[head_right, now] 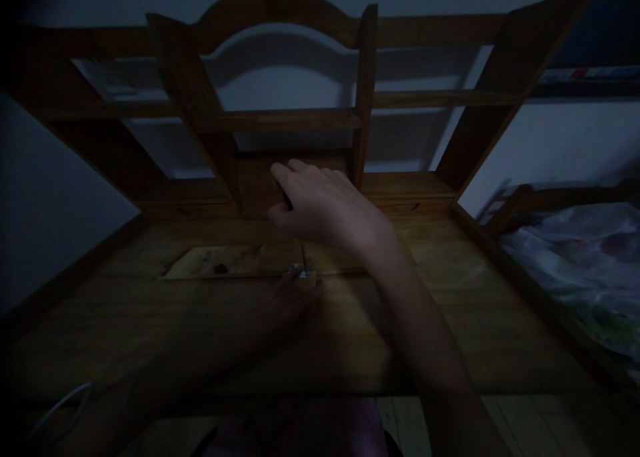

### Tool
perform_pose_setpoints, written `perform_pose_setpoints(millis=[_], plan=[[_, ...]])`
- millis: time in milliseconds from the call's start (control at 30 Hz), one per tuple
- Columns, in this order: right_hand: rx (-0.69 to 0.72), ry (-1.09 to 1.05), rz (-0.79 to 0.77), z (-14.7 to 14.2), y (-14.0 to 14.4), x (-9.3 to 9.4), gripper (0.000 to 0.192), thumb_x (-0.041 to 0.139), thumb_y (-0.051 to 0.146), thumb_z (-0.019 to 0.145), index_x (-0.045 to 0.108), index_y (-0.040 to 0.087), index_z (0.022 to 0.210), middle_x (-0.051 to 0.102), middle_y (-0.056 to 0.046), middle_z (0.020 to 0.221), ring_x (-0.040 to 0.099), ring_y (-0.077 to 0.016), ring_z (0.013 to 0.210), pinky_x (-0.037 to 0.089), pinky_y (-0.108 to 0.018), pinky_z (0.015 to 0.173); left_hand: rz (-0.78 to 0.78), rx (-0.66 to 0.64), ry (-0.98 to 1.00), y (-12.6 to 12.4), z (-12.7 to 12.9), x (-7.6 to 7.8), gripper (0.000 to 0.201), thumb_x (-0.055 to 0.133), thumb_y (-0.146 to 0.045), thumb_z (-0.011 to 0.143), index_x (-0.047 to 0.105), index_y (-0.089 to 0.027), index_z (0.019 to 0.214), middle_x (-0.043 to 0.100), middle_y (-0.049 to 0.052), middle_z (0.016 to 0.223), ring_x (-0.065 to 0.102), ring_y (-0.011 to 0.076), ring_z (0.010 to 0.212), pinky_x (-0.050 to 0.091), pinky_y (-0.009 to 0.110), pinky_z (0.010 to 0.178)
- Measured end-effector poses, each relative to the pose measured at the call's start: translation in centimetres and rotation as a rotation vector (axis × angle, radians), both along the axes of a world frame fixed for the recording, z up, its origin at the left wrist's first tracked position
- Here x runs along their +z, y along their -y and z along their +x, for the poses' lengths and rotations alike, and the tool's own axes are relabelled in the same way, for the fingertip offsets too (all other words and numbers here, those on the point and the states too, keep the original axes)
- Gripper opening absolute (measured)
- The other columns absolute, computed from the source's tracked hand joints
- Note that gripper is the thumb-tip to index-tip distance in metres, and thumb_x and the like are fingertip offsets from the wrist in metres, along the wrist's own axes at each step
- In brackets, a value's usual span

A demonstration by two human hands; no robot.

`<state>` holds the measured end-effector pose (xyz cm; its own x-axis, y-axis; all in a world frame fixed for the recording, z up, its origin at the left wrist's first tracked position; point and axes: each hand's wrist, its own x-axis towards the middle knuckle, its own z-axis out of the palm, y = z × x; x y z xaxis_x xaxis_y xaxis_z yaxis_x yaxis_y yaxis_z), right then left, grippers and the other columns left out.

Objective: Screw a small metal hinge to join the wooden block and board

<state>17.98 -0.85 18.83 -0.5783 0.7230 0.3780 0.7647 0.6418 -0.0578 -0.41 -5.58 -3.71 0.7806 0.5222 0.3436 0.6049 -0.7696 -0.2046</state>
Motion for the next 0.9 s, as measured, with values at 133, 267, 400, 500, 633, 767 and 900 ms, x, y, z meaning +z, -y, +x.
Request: perform_pose_setpoints(millis=[133, 267, 400, 500, 633, 767, 900], plan=[[0.045, -0.01, -0.023, 0.1, -0.1, -0.1, 0.021, 0.051, 0.026, 0.097, 0.062, 0.02, 0.113, 0.07, -0.009, 0.109, 0.063, -0.023, 0.099, 0.042, -0.033, 0.082, -0.048, -0.012, 0.0, -0.3, 0.0, -0.5, 0.053, 0.038, -0.008, 0.1, 0.039, -0.015, 0.152, 0.072, 0.007, 0.122, 0.065, 0.0225, 0.122, 0.035, 0.046, 0.122], [-0.034, -0.003, 0.02, 0.2, -0.2, -0.2, 0.027, 0.05, 0.039, 0.101, 0.061, 0.019, 0.114, 0.071, -0.009, 0.096, 0.065, -0.0241, 0.091, 0.042, -0.034, 0.078, -0.067, -0.021, 0.031, -0.4, -0.1, -0.8, 0.054, 0.043, -0.011, 0.1, 0.037, -0.017, 0.154, 0.07, 0.008, 0.127, 0.06, 0.0237, 0.129, 0.031, 0.046, 0.125], [-0.028, -0.008, 0.026, 0.0, 0.0, -0.2, 0.022, 0.053, 0.032, 0.096, 0.062, 0.019, 0.111, 0.07, -0.009, 0.107, 0.064, -0.0242, 0.095, 0.042, -0.034, 0.08, -0.089, 0.003, 0.02, -0.5, -0.2, -1.0, 0.058, 0.044, -0.011, 0.1, 0.035, -0.018, 0.156, 0.071, 0.009, 0.125, 0.062, 0.024, 0.126, 0.032, 0.045, 0.124], [0.009, -0.005, 0.029, -0.1, 0.0, -0.1, 0.021, 0.052, 0.023, 0.092, 0.064, 0.018, 0.109, 0.07, -0.009, 0.114, 0.064, -0.024, 0.099, 0.042, -0.034, 0.081, -0.078, -0.002, 0.021, -0.6, -0.2, -1.2, 0.06, 0.046, -0.011, 0.098, 0.035, -0.018, 0.157, 0.069, 0.01, 0.129, 0.062, 0.0244, 0.125, 0.033, 0.046, 0.124], [0.011, -0.022, 0.014, 0.0, -0.2, -0.1, 0.02, 0.049, 0.023, 0.097, 0.066, 0.019, 0.107, 0.073, -0.007, 0.106, 0.065, -0.0226, 0.097, 0.041, -0.033, 0.082, -0.089, -0.02, 0.013, -0.5, -0.1, -0.7, 0.058, 0.046, -0.011, 0.098, 0.039, -0.016, 0.155, 0.072, 0.009, 0.125, 0.064, 0.0246, 0.123, 0.031, 0.046, 0.125], [0.006, -0.037, 0.007, 0.1, -0.2, -0.1, 0.019, 0.05, 0.029, 0.098, 0.066, 0.019, 0.104, 0.073, -0.007, 0.102, 0.065, -0.0222, 0.095, 0.041, -0.033, 0.081, -0.108, -0.045, 0.032, -0.3, -0.1, -0.1, 0.055, 0.042, -0.009, 0.099, 0.038, -0.013, 0.154, 0.071, 0.009, 0.126, 0.062, 0.0249, 0.125, 0.029, 0.045, 0.126], [0.012, -0.035, 0.019, 0.0, 0.0, 0.0, 0.018, 0.054, 0.029, 0.094, 0.065, 0.019, 0.104, 0.071, -0.008, 0.109, 0.064, -0.0236, 0.097, 0.041, -0.034, 0.08, -0.111, -0.049, 0.061, -0.5, -0.1, -0.8, 0.053, 0.039, -0.01, 0.101, 0.036, -0.015, 0.153, 0.073, 0.006, 0.121, 0.066, 0.022, 0.12, 0.024, 0.047, 0.128]])
